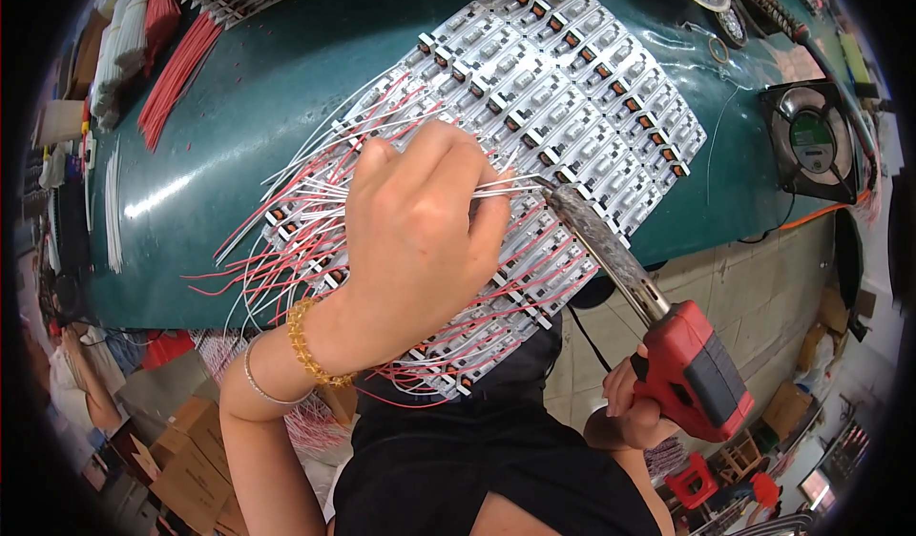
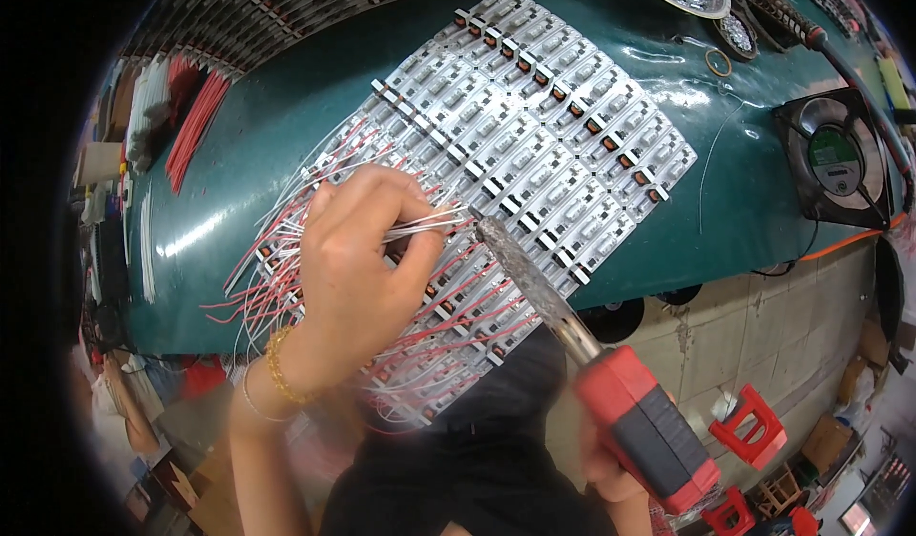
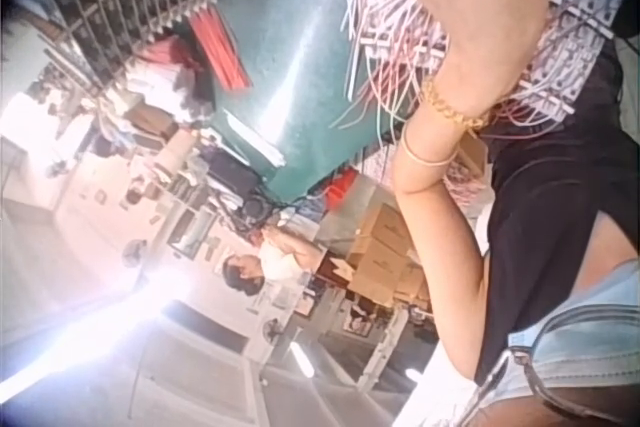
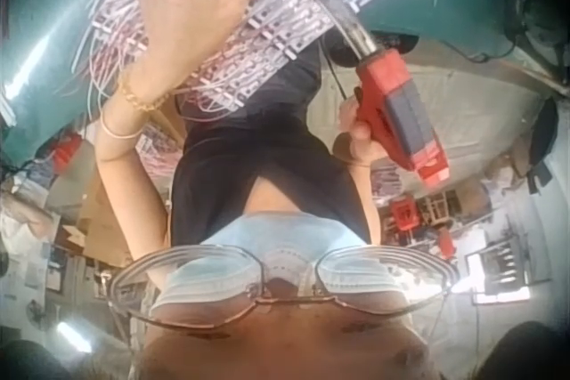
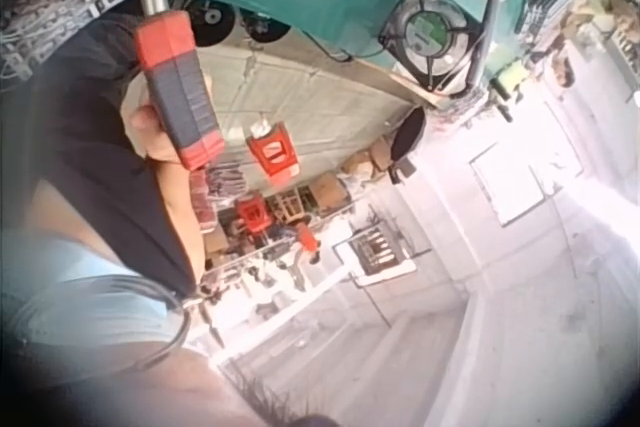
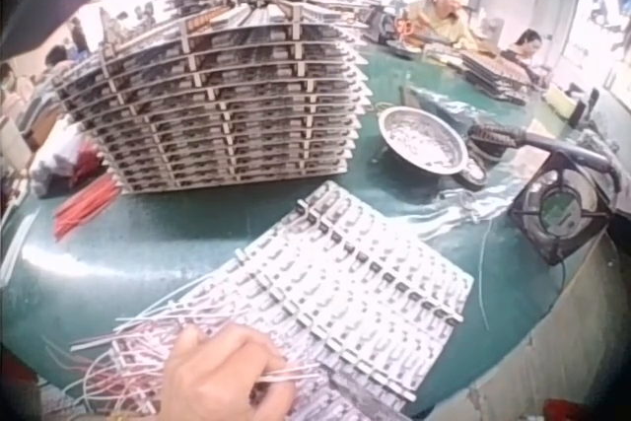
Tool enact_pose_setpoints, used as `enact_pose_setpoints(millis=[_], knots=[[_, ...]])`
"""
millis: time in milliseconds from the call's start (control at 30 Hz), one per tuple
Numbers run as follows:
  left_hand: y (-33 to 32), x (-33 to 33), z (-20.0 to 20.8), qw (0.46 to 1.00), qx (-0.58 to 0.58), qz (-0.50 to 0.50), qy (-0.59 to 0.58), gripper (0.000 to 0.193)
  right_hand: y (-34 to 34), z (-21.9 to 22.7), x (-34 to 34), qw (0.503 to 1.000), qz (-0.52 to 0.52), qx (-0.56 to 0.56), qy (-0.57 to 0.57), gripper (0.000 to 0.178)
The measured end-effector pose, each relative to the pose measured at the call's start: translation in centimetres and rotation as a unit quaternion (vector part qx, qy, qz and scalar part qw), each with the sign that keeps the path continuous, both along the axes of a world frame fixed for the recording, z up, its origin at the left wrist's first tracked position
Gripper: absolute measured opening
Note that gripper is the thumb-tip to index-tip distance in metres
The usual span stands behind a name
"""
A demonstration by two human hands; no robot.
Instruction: The person solders white wires onto circuit boards using a soldering tool, picks up red wires from the table, and solders the red wires onto the circuit boards.
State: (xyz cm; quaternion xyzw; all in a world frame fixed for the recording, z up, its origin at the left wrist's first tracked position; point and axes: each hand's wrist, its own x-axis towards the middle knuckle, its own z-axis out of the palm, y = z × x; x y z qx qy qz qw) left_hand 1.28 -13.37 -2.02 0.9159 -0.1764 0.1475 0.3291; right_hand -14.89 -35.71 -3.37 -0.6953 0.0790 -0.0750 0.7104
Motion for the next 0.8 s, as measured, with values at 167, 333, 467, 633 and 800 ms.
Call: enact_pose_setpoints(millis=[167, 333, 467, 633, 800], knots=[[0.1, 0.0, 0.0, 1.000, 0.010, 0.006, -0.004, 0.012, -0.6, -0.9, -0.2, 0.999, 0.027, -0.032, -0.020, 0.076], [0.0, 0.0, 0.0, 1.000, 0.004, 0.005, -0.006, 0.011, -0.9, -1.3, -0.1, 0.998, 0.048, -0.015, -0.027, 0.076], [0.0, -0.2, 0.7, 1.000, -0.018, 0.009, 0.022, 0.011, -0.6, -1.1, 0.2, 0.999, 0.037, 0.001, -0.022, 0.077], [0.7, 0.6, 0.5, 0.982, -0.183, 0.035, 0.028, 0.009, 0.0, -0.3, 0.9, 0.999, 0.020, 0.030, 0.002, 0.077], [0.6, 0.4, 0.6, 0.956, -0.287, 0.030, 0.050, 0.007, -2.8, -2.3, -2.5, 0.956, -0.173, 0.152, 0.182, 0.076]])
